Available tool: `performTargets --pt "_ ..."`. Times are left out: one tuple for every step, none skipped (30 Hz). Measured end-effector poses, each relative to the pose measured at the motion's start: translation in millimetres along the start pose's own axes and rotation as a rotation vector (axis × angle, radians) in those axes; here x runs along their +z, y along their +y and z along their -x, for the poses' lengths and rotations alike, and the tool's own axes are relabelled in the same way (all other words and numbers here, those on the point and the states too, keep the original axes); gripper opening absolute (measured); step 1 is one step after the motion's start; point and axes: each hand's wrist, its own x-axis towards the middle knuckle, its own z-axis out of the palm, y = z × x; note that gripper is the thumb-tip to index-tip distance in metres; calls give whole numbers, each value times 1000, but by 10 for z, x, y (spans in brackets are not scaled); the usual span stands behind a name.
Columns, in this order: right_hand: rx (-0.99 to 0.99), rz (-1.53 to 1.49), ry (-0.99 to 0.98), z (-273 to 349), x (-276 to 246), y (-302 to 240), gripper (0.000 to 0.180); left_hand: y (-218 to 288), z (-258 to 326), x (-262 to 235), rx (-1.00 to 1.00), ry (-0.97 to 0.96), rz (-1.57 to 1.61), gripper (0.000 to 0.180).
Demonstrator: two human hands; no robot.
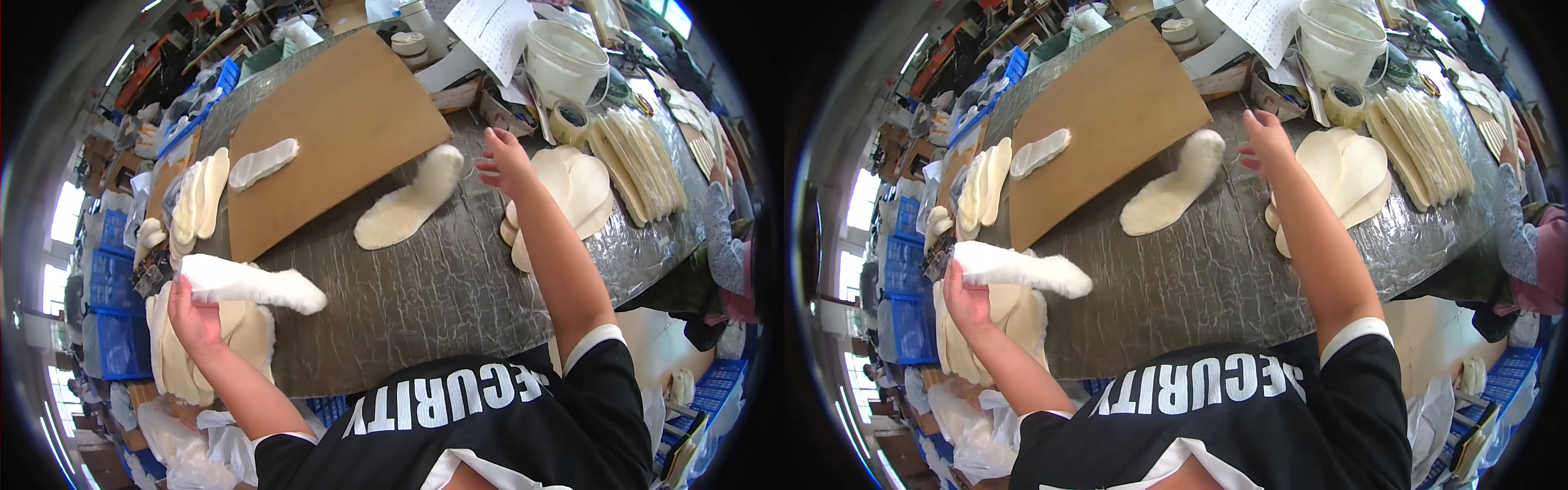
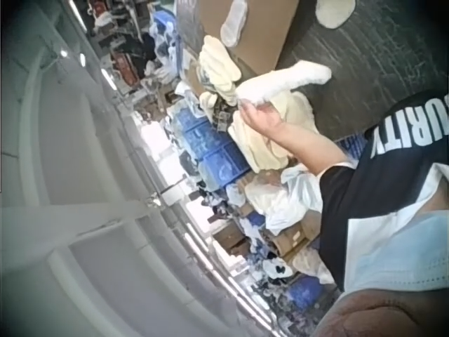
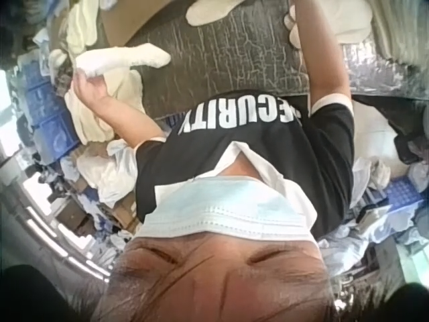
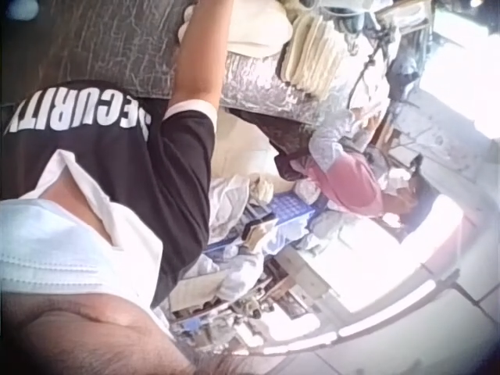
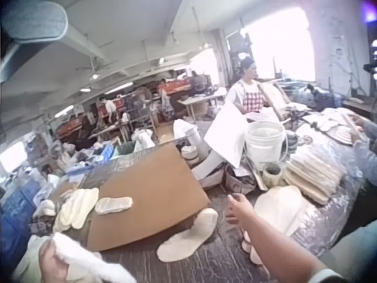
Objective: The worker pairs and stacks padded shoe insoles at a manufacturing station.
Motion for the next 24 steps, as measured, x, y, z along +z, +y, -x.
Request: performTargets --pt "33 103 285 -25 15 -38 53 9 7 45 0 -2 1 30" --pt "11 102 272 -99 -55 10 60 37 41 78 -5 -15 -9 30" --pt "15 105 265 -159 -123 85 60 42 86 115 -12 -27 -19 31" --pt "-173 185 269 -209 -185 180 58 20 121 193 -11 -19 -24 31" --pt "-357 258 263 -209 -166 275 56 11 148 285 -22 -65 -25 32" --pt "-408 240 181 56 52 245 43 41 197 289 -25 -88 -36 32" --pt "-398 233 154 239 172 257 43 28 192 299 -35 -205 23 34" --pt "-400 245 -71 394 247 277 33 11 176 385 -46 -220 43 33" --pt "-403 254 -292 526 304 292 25 -19 148 480 -57 -240 66 33" --pt "-396 304 -394 685 440 318 20 -3 129 519 -55 -233 55 33" --pt "-394 358 -488 831 574 304 16 12 104 598 -74 -296 44 33" --pt "-374 375 -603 947 711 279 15 37 101 638 -90 -350 31 34" --pt "-356 395 -707 1039 828 223 13 54 92 687 -86 -350 29 34" --pt "-449 399 -743 1087 948 180 17 70 90 728 -70 -435 -59 28" --pt "-542 404 -778 1140 1072 136 20 88 85 767 -56 -520 -147 23" --pt "-606 442 -785 1204 1195 36 26 106 72 819 -53 -521 -146 23" --pt "-669 484 -788 1268 1319 -83 31 127 49 879 -38 -607 -229 22" --pt "-672 485 -784 1308 1444 -160 31 144 24 958 -26 -692 -314 21" --pt "-831 503 -742 1342 1567 -230 32 169 7 1045 -23 -696 -311 21" --pt "-993 525 -697 1373 1655 -311 33 198 -5 1122 -3 -748 -334 22" --pt "-1000 533 -697 1413 1705 -425 33 208 -22 1163 20 -797 -357 23" --pt "-955 641 -713 1456 1739 -559 29 175 -60 1172 39 -785 -373 34" --pt "-910 745 -731 1491 1776 -662 25 147 -63 1181 51 -782 -366 34" --pt "-975 727 -648 1507 1807 -721 18 104 -60 1195 -9 -716 -103 42"
